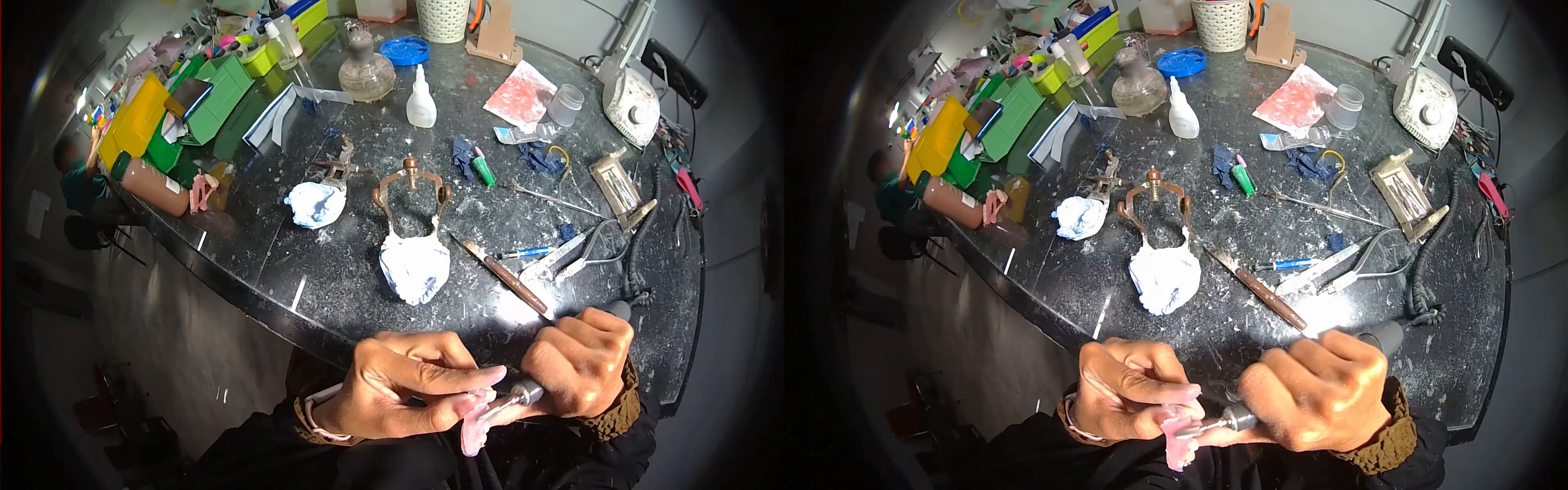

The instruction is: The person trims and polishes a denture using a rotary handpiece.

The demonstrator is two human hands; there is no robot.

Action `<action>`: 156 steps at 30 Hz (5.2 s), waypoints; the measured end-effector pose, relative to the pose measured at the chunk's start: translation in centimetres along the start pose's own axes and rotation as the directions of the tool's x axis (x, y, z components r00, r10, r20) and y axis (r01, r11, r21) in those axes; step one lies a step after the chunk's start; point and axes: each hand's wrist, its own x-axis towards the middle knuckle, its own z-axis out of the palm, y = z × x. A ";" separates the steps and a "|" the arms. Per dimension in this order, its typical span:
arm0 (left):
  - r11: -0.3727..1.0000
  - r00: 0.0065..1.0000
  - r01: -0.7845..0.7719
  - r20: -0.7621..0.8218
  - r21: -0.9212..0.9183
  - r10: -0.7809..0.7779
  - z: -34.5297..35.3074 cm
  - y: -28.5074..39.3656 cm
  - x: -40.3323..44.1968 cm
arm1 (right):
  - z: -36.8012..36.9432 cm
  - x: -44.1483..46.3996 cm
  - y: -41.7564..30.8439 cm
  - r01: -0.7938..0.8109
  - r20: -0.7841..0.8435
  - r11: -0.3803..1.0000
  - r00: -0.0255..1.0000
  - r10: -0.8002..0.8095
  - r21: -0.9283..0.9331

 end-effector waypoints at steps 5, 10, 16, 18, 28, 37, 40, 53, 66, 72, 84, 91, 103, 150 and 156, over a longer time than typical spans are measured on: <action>0.999 1.000 -0.025 0.016 0.044 0.024 -0.3 0.0 -0.1 | 0.2 -0.3 0.1 -0.046 0.000 0.999 0.999 0.046 -0.009; 0.999 0.999 -0.040 -0.002 0.033 0.040 -0.1 -0.1 -0.1 | 0.1 -0.2 0.2 -0.016 -0.010 0.999 1.000 0.015 -0.037; 0.998 0.999 -0.036 0.004 0.043 0.036 0.0 0.3 0.1 | 0.1 -0.2 0.2 0.006 -0.027 0.998 1.000 -0.007 -0.057; 0.998 0.999 -0.042 0.000 0.045 0.042 -0.1 0.1 -0.1 | 0.0 -0.2 0.1 -0.009 -0.024 0.998 1.000 0.007 -0.068; 0.994 0.999 -0.035 0.026 0.099 0.032 -0.2 0.2 -0.1 | 0.0 -0.4 0.2 -0.008 -0.032 0.997 0.999 0.006 -0.071; 0.995 0.998 -0.050 0.035 0.086 0.047 -0.1 0.3 0.1 | 0.6 -0.7 0.3 0.040 -0.045 0.997 0.998 -0.042 -0.058; 0.998 0.999 -0.010 0.033 0.063 0.008 0.0 0.4 -0.1 | 0.0 -0.8 0.2 0.055 0.014 0.997 0.998 -0.054 -0.061; 0.981 0.999 -0.044 0.004 0.188 0.044 0.4 0.7 0.1 | 0.2 -0.5 -0.1 0.039 0.006 0.997 0.999 -0.039 -0.070; 0.967 0.996 -0.082 -0.019 0.242 0.089 0.9 1.0 0.2 | -0.4 -0.5 -0.2 0.108 0.028 0.988 0.994 -0.105 -0.106; 0.956 0.994 -0.104 -0.004 0.274 0.109 0.7 0.8 -0.1 | -0.4 -0.6 -0.3 0.142 0.005 0.987 0.990 -0.142 -0.081; 0.943 0.997 0.015 -0.068 -0.331 -0.040 0.7 -0.2 -0.9 | -0.6 -0.2 0.2 -0.024 -0.060 1.000 0.998 0.024 -0.004; 0.961 0.997 0.019 -0.067 -0.274 -0.039 0.3 0.0 -1.0 | -0.2 -0.4 -0.4 -0.059 -0.019 0.998 0.998 0.059 -0.029; 0.995 1.000 0.014 -0.027 -0.094 -0.017 -0.1 0.2 -0.7 | -0.3 -0.3 -0.5 -0.048 0.008 0.998 0.999 0.048 -0.036; 0.807 0.953 0.295 0.099 -0.512 -0.286 -0.4 0.8 -1.1 | -2.1 -0.1 -1.5 0.013 -0.055 0.992 0.998 -0.006 0.124; 0.766 0.967 0.227 0.046 -0.602 -0.251 0.2 0.3 -1.3 | -0.8 -0.4 -0.3 -0.079 -0.160 0.992 0.983 0.094 0.098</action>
